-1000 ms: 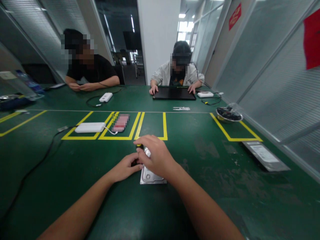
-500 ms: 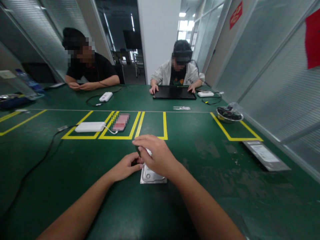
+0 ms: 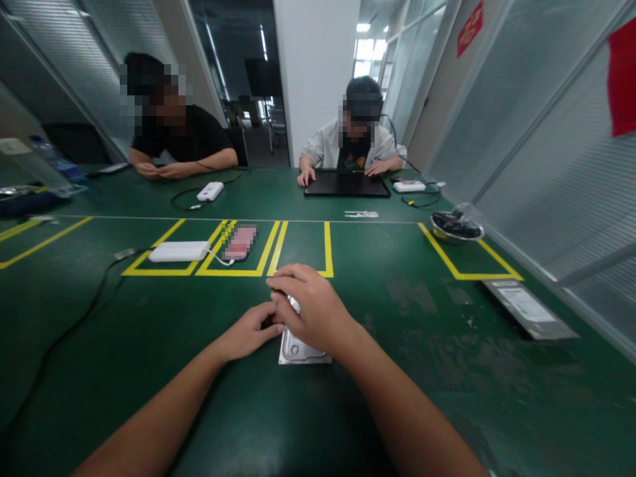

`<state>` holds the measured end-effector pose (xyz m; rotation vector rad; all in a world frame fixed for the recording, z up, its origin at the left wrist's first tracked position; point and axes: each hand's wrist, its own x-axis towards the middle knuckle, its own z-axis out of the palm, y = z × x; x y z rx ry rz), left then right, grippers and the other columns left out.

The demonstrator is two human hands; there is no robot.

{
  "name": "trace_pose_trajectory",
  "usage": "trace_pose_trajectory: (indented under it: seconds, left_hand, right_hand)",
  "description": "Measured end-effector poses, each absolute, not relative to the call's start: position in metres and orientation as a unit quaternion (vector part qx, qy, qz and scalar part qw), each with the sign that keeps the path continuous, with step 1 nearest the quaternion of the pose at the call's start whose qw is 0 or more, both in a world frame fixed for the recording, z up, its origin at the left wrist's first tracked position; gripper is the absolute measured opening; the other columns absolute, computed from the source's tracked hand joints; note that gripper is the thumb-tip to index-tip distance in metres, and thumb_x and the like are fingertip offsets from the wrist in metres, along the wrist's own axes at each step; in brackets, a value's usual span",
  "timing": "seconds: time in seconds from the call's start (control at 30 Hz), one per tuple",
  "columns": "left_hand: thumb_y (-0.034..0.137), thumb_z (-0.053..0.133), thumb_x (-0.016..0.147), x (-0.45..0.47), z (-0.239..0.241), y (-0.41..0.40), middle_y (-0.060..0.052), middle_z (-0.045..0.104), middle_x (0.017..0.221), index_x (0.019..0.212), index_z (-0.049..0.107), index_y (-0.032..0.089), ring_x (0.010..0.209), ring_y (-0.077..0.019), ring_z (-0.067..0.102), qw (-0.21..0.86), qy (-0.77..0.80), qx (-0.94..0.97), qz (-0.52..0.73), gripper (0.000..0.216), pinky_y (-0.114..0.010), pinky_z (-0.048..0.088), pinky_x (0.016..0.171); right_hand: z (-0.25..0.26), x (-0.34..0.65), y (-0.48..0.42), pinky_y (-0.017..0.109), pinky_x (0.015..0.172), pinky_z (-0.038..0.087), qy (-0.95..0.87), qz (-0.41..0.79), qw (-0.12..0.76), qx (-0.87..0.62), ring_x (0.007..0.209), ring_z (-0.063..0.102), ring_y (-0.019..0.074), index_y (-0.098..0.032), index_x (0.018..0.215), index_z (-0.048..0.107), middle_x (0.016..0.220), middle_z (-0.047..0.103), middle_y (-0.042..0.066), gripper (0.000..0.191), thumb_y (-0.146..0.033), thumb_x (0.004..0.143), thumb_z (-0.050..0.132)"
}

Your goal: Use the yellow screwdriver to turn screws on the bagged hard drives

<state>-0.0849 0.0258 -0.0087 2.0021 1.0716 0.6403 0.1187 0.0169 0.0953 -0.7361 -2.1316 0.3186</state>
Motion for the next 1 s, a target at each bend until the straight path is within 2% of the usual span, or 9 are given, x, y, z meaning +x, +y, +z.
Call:
trace_pose_trajectory:
  seconds: [0.13,0.3,0.5,0.7,0.83,0.9,1.0]
  left_hand:
    - [0.03,0.059,0.086,-0.0852,-0.0089,0.0259,-0.001,0.059,0.082,0.086,0.058,0.017,0.079,-0.0185,0.054,0.381,0.422,0.784,0.251,0.013,-0.029,0.044,0.072]
    - [0.028,0.06,0.087,-0.0865,-0.0111,0.0257,-0.002,0.061,0.087,0.09,0.059,0.017,0.082,-0.0189,0.056,0.379,0.425,0.783,0.251,0.011,-0.029,0.044,0.074]
    - [0.026,0.06,0.087,-0.0861,-0.0115,0.0256,-0.001,0.06,0.085,0.089,0.06,0.017,0.081,-0.0186,0.055,0.378,0.419,0.786,0.252,0.01,-0.029,0.044,0.074]
    - [0.025,0.06,0.087,-0.0858,-0.0125,0.0249,-0.002,0.062,0.09,0.095,0.061,0.017,0.084,-0.0191,0.056,0.378,0.425,0.782,0.254,0.012,-0.03,0.044,0.076]
    - [0.026,0.06,0.087,-0.0858,-0.0121,0.0249,-0.002,0.061,0.087,0.093,0.061,0.017,0.082,-0.0188,0.055,0.375,0.425,0.784,0.252,0.011,-0.029,0.043,0.075]
    - [0.026,0.061,0.086,-0.0859,-0.012,0.025,-0.001,0.061,0.086,0.09,0.061,0.016,0.081,-0.0185,0.055,0.373,0.427,0.785,0.252,0.01,-0.029,0.043,0.074]
    - [0.026,0.06,0.087,-0.086,-0.0121,0.0249,-0.001,0.061,0.086,0.09,0.06,0.016,0.081,-0.018,0.055,0.37,0.43,0.784,0.25,0.01,-0.028,0.043,0.073]
  right_hand:
    - [0.0954,0.119,0.017,0.036,0.092,0.051,-0.859,0.133,0.404,-0.285,0.103,0.061,0.018,-0.017,0.11,0.064,0.109,0.066,0.008,0.023,-0.013,0.092,0.051]
    - [0.0926,0.1163,0.0179,0.03,0.079,0.051,-0.844,0.138,0.416,-0.31,0.089,0.06,0.0158,-0.017,0.102,0.066,0.095,0.062,0.007,0.014,-0.023,0.091,0.06]
    - [0.0939,0.1167,0.0179,0.035,0.091,0.049,-0.847,0.139,0.426,-0.286,0.101,0.061,0.0178,-0.017,0.107,0.064,0.106,0.067,0.008,0.02,-0.015,0.091,0.052]
    - [0.0913,0.117,0.0181,0.028,0.076,0.05,-0.84,0.136,0.419,-0.316,0.085,0.059,0.0147,-0.015,0.101,0.066,0.093,0.061,0.007,0.014,-0.022,0.09,0.061]
    - [0.0924,0.1175,0.0174,0.03,0.089,0.05,-0.841,0.142,0.433,-0.292,0.1,0.061,0.016,-0.013,0.105,0.065,0.105,0.065,0.009,0.017,-0.015,0.09,0.058]
    - [0.0919,0.117,0.0183,0.031,0.091,0.049,-0.844,0.139,0.439,-0.276,0.101,0.062,0.0162,-0.013,0.105,0.065,0.106,0.067,0.008,0.018,-0.013,0.089,0.057]
    - [0.0894,0.1153,0.02,0.029,0.081,0.051,-0.841,0.132,0.437,-0.29,0.089,0.062,0.0155,-0.013,0.102,0.066,0.095,0.065,0.007,0.015,-0.017,0.088,0.062]
